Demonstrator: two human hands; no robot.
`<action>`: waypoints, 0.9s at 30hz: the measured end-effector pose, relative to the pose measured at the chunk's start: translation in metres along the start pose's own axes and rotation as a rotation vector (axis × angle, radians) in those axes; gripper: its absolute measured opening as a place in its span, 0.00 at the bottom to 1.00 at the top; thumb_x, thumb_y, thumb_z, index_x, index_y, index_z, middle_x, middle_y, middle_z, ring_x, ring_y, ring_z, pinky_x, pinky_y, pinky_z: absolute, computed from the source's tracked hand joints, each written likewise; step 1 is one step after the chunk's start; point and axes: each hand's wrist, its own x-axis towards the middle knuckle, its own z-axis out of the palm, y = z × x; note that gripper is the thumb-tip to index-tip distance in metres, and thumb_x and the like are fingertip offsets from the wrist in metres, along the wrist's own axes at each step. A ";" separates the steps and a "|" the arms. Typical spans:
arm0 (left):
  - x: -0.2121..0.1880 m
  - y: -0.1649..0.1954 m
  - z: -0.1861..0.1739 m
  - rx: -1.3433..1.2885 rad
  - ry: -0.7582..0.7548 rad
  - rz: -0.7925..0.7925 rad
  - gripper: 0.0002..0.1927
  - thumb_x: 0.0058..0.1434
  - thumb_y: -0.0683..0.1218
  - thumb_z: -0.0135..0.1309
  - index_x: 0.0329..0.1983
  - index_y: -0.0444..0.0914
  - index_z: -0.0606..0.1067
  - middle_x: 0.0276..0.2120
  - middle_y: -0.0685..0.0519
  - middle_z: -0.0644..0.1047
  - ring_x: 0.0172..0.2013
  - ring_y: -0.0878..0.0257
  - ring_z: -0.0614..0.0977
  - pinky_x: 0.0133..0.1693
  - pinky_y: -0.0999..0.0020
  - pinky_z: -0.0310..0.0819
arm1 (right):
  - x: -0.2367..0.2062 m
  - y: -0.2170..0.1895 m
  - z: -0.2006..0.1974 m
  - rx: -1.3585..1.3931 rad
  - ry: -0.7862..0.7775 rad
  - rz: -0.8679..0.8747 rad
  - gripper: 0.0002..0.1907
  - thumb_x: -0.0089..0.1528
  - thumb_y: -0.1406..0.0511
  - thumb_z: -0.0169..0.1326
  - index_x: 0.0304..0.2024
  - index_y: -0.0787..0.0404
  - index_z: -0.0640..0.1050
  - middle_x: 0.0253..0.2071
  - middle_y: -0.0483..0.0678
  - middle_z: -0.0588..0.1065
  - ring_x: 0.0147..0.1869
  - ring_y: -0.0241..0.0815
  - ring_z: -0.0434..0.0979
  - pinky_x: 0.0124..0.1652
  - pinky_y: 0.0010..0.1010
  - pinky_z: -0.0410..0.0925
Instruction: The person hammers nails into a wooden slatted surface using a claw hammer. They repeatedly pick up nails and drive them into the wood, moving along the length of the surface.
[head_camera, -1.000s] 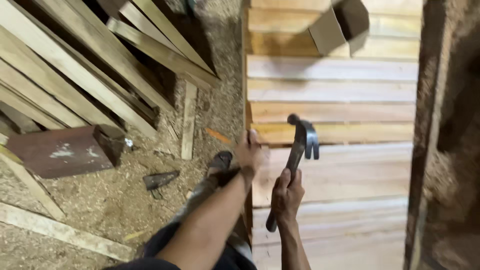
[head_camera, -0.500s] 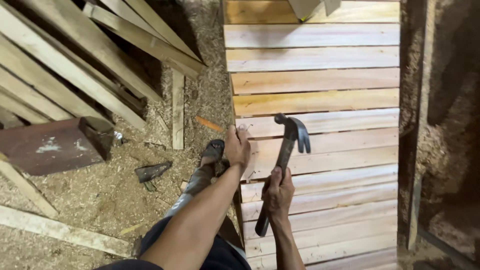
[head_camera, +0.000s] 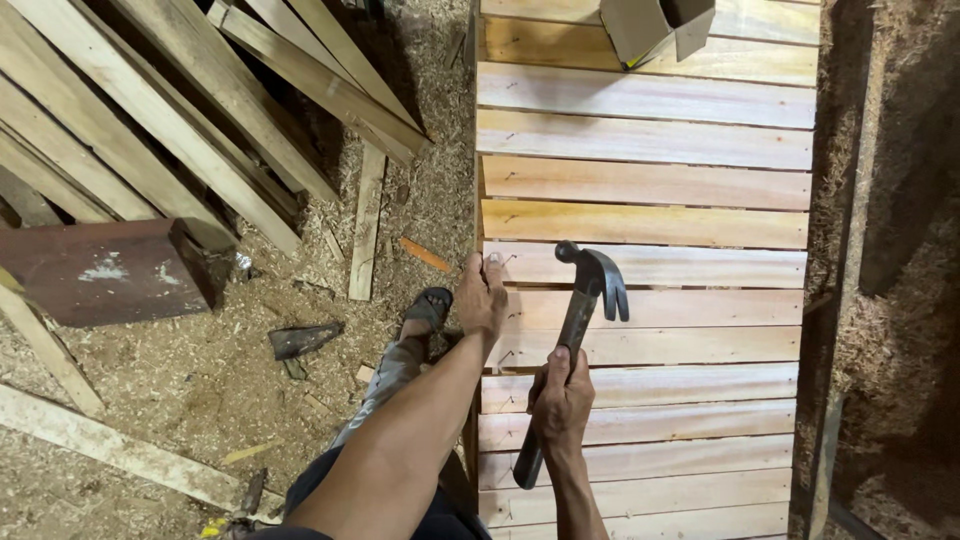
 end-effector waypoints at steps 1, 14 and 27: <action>0.001 -0.002 0.001 -0.021 -0.018 -0.011 0.21 0.69 0.59 0.39 0.44 0.36 0.69 0.37 0.34 0.78 0.39 0.37 0.80 0.44 0.45 0.71 | 0.001 0.000 0.000 -0.022 -0.003 0.007 0.17 0.72 0.57 0.40 0.31 0.60 0.67 0.14 0.42 0.64 0.14 0.33 0.63 0.15 0.28 0.60; 0.012 -0.009 0.008 0.056 -0.016 -0.019 0.21 0.71 0.59 0.38 0.41 0.37 0.68 0.37 0.34 0.76 0.40 0.35 0.78 0.43 0.42 0.68 | 0.009 0.002 0.017 -0.094 -0.034 -0.034 0.18 0.71 0.56 0.41 0.32 0.60 0.68 0.15 0.41 0.66 0.15 0.32 0.65 0.16 0.28 0.61; 0.016 -0.019 0.003 -0.130 -0.081 0.026 0.23 0.72 0.61 0.40 0.50 0.39 0.71 0.44 0.41 0.78 0.46 0.44 0.80 0.47 0.49 0.70 | 0.025 0.022 0.038 -0.336 -0.017 -0.040 0.15 0.72 0.58 0.40 0.38 0.61 0.70 0.17 0.43 0.68 0.17 0.35 0.68 0.18 0.30 0.63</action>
